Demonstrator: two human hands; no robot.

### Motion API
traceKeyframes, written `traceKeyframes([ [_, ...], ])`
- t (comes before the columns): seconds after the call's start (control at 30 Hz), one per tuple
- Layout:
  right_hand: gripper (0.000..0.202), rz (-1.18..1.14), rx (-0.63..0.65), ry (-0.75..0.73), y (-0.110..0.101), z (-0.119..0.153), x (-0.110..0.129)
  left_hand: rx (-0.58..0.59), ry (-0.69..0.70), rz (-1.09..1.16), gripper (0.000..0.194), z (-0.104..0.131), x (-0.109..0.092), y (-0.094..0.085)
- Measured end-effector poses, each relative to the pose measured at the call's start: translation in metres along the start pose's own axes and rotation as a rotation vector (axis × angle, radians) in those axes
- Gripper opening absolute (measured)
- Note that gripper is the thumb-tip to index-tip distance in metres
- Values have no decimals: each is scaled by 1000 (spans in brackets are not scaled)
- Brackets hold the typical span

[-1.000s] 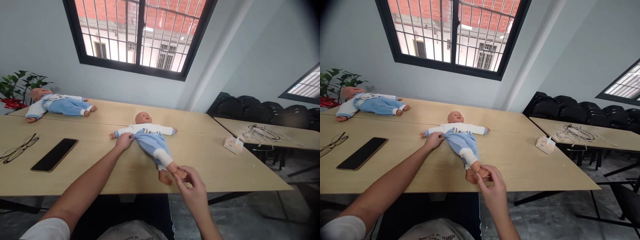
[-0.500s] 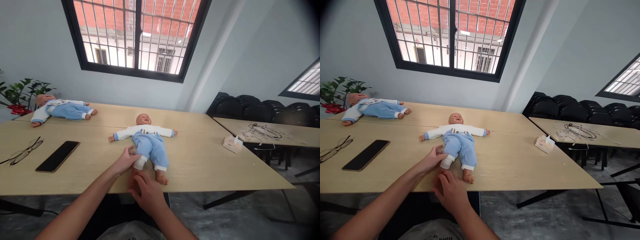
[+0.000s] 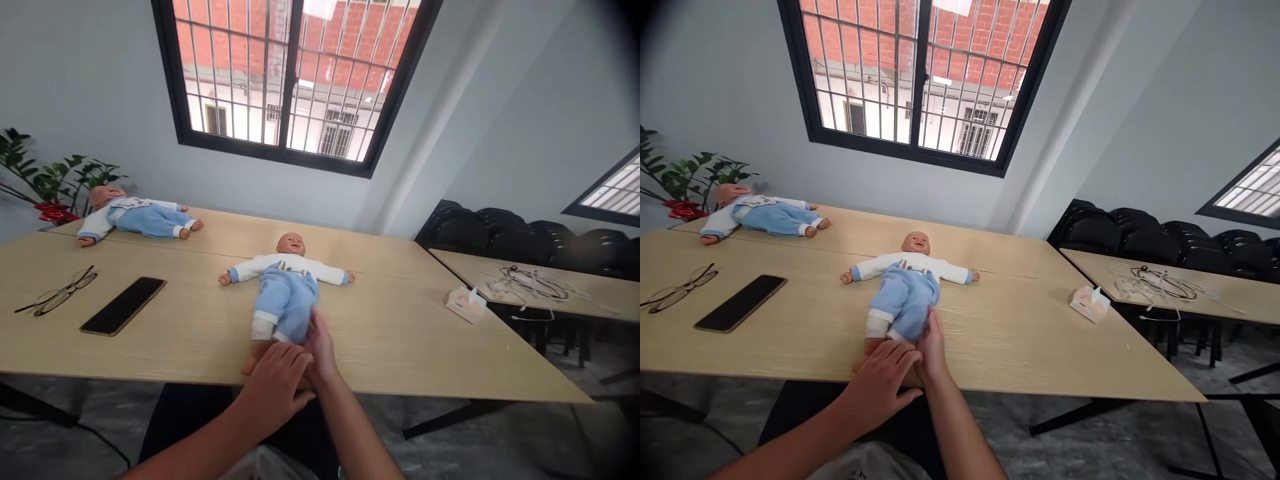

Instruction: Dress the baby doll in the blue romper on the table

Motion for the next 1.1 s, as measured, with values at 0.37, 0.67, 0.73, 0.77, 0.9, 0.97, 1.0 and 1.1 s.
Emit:
traceKeyframes([
  [0.37,42,-127,96,162,36,-29,-21,-351,-286,-154,35,73,106,-4],
  [0.67,31,0,62,168,39,-55,-25,-477,-575,558,39,91,144,-17],
  [0.73,32,52,62,152,33,-55,-19,-535,-600,744,42,96,152,-20],
  [0.77,32,82,56,138,30,-57,-15,-552,-612,814,43,98,156,-21],
  [0.9,28,189,-2,54,12,-77,9,-601,-663,888,46,107,164,-26],
  [0.97,26,223,-49,13,2,-90,21,-587,-664,862,44,110,163,-26],
  [1.0,25,242,-70,-5,-2,-95,26,-569,-650,847,42,110,160,-26],
  [1.1,29,285,-105,-47,-10,-100,32,-503,-580,750,36,109,147,-25],
])
Point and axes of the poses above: each hand's wrist, its own z-axis away from the middle knuckle, its own y-axis out of the palm, x = y × z, the point moved 6 cm from there along -z, towards the middle knuckle, and after that the axes turned 7 degrees about x, right-handed, at the moved point
